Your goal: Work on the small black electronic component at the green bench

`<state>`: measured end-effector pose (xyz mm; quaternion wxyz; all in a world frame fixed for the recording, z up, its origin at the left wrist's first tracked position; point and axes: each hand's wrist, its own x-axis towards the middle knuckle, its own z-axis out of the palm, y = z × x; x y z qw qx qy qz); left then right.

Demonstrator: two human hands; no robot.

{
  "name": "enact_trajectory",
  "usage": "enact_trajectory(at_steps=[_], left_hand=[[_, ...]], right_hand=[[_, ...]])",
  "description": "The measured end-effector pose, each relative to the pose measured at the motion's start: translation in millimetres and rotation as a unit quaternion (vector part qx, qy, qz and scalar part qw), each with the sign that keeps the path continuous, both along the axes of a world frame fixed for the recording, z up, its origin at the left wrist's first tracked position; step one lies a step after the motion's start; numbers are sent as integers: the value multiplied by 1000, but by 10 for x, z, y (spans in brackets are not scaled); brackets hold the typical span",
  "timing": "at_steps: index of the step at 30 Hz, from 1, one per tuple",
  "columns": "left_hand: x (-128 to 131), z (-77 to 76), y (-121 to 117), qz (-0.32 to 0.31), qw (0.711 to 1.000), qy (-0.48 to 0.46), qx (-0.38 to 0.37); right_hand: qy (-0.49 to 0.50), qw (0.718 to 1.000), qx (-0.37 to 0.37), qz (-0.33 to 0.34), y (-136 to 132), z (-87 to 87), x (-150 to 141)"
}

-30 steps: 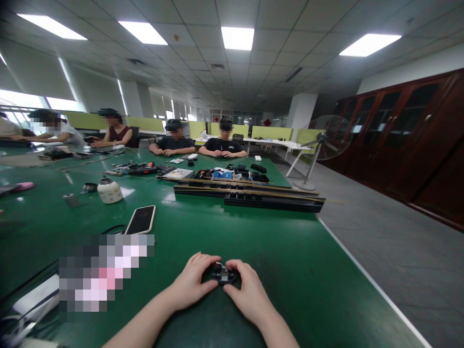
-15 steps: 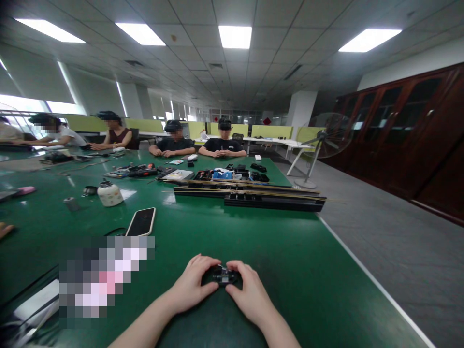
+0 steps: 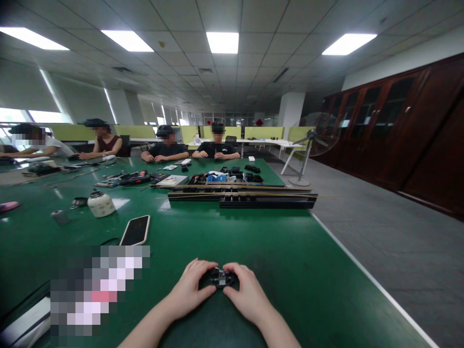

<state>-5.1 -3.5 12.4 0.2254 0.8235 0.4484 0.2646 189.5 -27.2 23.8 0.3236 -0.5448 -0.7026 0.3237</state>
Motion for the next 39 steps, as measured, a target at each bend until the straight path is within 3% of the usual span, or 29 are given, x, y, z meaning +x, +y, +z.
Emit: enact_trajectory(at_steps=[30,39], left_hand=[[-21,-61,-5,9,1000,-7,21],[-6,20,-34,13,1000,11,15]], right_hand=[[-14,1000,20,-14,-66,-21,-9],[-37,999,31,-6,-57,-33,-11]])
